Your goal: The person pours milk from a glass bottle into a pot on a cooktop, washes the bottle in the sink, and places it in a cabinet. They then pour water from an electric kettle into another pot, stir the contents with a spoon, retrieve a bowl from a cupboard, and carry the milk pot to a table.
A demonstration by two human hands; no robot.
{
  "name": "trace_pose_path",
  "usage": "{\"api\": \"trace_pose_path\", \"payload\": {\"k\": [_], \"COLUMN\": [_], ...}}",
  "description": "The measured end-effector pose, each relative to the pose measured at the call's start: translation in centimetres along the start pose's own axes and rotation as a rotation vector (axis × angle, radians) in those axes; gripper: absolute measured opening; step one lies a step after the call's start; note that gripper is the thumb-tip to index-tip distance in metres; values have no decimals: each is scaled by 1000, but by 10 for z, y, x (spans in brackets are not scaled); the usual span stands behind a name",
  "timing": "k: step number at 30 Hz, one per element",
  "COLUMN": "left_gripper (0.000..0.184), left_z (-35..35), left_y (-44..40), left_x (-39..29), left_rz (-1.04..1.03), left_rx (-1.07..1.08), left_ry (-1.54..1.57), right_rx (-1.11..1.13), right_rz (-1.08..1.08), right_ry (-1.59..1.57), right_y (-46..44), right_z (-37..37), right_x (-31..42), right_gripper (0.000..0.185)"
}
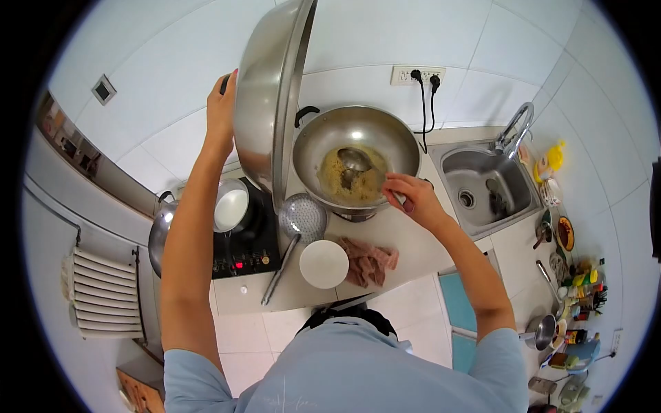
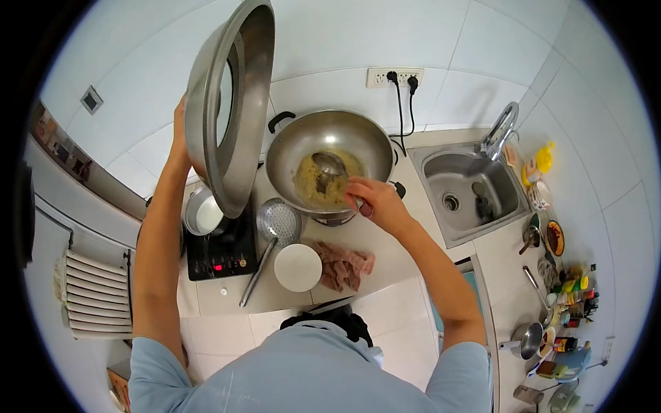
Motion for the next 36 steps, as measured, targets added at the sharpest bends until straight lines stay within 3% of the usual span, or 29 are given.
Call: {"api": "trace_pose_path", "payload": {"k": [2,6,8,11,17,21,24,31,33,36], "left_gripper": [40,41,41,39,37,39,39,39,39,39], "left_z": [-1,-7,-10,-10,-3,-4,-7,-3,-2,-1], "left_y": [3,14,15,15,16,16,18,17,17,20], "left_x": [-5,-9,-9,-6,-2,4,1,3,5,0], "left_rz": [-8,18,18,51,46,95,120,33,62,91], "left_rx": [0,30,38,28,42,10,-1,39,21,-3], "left_ry": [18,0,6,99,5,77,93,36,39,38], "right_rx": [-241,-329,-381,-316,-125,-353,-400,-136,-177,-190], "right_rz": [-38,-124,-249,-332,-479,-338,-397,-396,-160,-82], "right_ry": [18,23,-108,-296,-195,76,-154,-96,-62,-139], "right_y": [-9,-33,-45,-47,-47,-50,-49,-67,-73,-77], "right_z": [-4,-16,-17,-21,40,20,2,21,8,-21], "right_x": [-18,-34,-34,-39,-23,-38,-40,-28,-31,-41], "right_gripper": [41,32,13,7,10,11,11,8,7,8]}}
Point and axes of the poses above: each hand's wrist, its own y-axis away from the middle knuckle, its own z-axis out of the back of the hand, x = y × z, the point moved 4 cm from there along -y, towards the middle knuckle, and after that the axes turned 8 degrees about y, right-handed, at the moved point
